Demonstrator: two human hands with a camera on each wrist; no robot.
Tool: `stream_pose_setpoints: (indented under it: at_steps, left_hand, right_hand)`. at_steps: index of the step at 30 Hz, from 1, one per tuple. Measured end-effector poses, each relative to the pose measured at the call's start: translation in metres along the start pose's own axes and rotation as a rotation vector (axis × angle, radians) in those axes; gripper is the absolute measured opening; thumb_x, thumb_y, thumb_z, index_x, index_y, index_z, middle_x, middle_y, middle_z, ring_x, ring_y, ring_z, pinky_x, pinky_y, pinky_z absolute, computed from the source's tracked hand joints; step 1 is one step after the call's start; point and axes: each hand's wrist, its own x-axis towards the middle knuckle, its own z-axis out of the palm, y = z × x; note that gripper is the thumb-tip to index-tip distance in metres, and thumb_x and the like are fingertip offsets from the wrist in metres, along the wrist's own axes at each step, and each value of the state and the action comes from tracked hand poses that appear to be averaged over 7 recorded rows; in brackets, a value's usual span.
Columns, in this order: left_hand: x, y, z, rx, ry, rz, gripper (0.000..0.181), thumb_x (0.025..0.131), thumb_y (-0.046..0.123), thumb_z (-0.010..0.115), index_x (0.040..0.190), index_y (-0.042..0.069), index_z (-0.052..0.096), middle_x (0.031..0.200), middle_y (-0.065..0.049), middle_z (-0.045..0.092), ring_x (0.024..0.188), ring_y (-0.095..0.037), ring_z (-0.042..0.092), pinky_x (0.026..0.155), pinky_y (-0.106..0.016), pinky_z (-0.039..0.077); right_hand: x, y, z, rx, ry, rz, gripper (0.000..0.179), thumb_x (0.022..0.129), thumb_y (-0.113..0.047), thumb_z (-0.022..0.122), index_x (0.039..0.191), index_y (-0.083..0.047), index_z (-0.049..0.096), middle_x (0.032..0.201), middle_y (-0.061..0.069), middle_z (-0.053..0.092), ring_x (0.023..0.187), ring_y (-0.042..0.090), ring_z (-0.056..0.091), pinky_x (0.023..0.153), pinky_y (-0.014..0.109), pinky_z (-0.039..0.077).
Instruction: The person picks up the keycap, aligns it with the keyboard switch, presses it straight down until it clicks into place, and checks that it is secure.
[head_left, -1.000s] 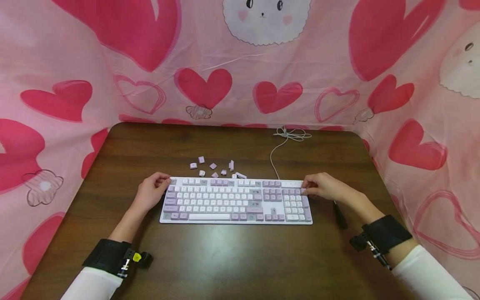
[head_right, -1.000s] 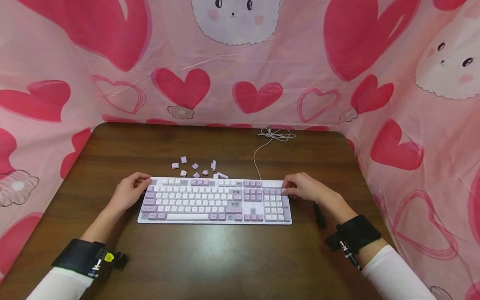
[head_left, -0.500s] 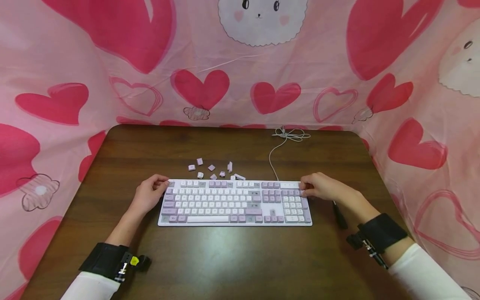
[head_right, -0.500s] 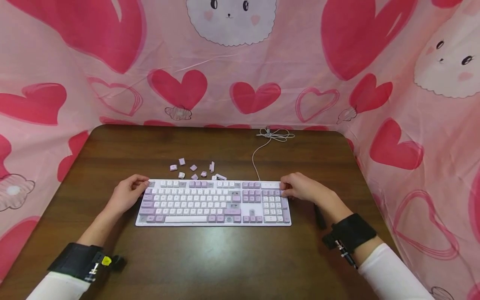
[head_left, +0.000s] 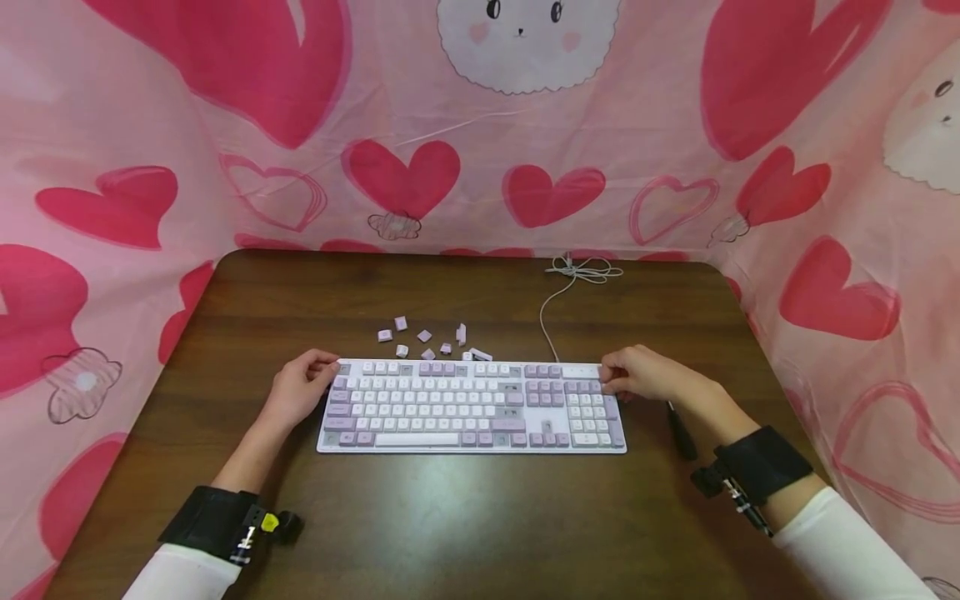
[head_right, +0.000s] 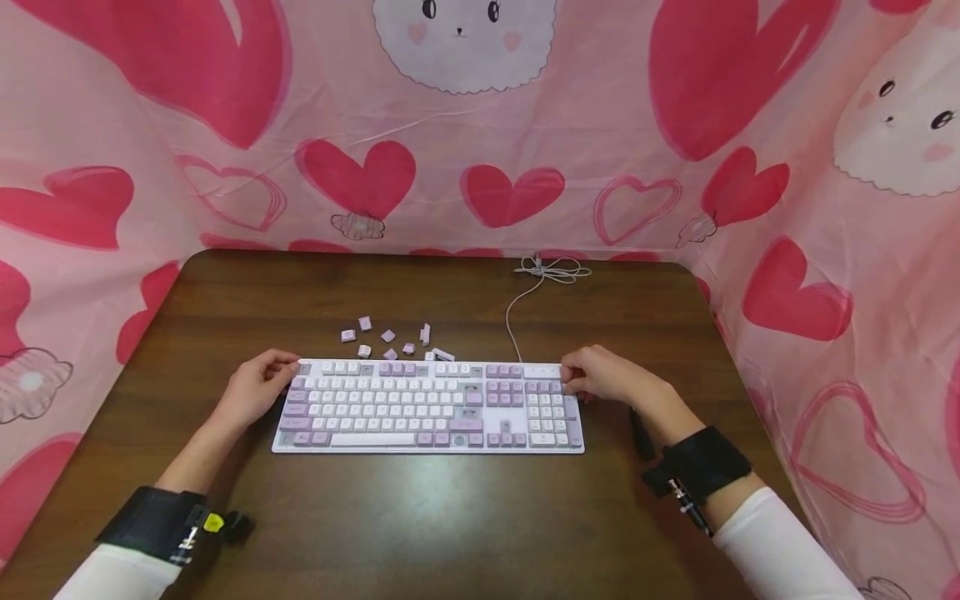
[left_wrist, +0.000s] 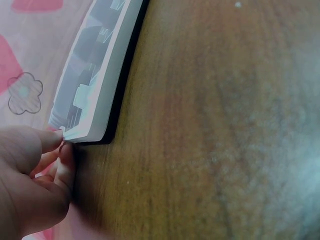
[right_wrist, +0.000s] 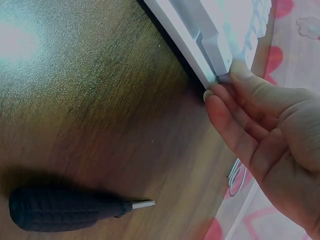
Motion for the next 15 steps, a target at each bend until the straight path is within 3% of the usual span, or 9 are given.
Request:
stream_pose_setpoints:
  at_steps: [7,15]
  left_hand:
    - [-0.0008,-0.0005,-0.0009,0.009,0.0,-0.005,0.035,0.108,0.023,0.056,0.131,-0.003,0.063,0.111,-0.021,0.065,0.097,-0.03,0.058,0.077,-0.034,0.047]
    - [-0.0005,-0.0005,-0.0019,0.013,-0.004,-0.002,0.036,0.108,0.024,0.056,0.131,-0.003,0.062,0.112,-0.021,0.065,0.097,-0.032,0.058,0.078,-0.034,0.047]
  right_hand:
    - [-0.0012,-0.0075,0.0036,-0.087,0.008,-0.016,0.014,0.094,-0.006,0.076,0.087,-0.012,0.065,0.073,-0.005,0.058,0.064,0.008,0.053,0.058,0.025,0.049]
    - [-0.0021,-0.0076,0.0013,-0.097,0.028,-0.008,0.01,0.093,-0.005,0.076,0.09,-0.01,0.068,0.076,-0.004,0.061,0.064,0.007,0.053,0.058,0.025,0.049]
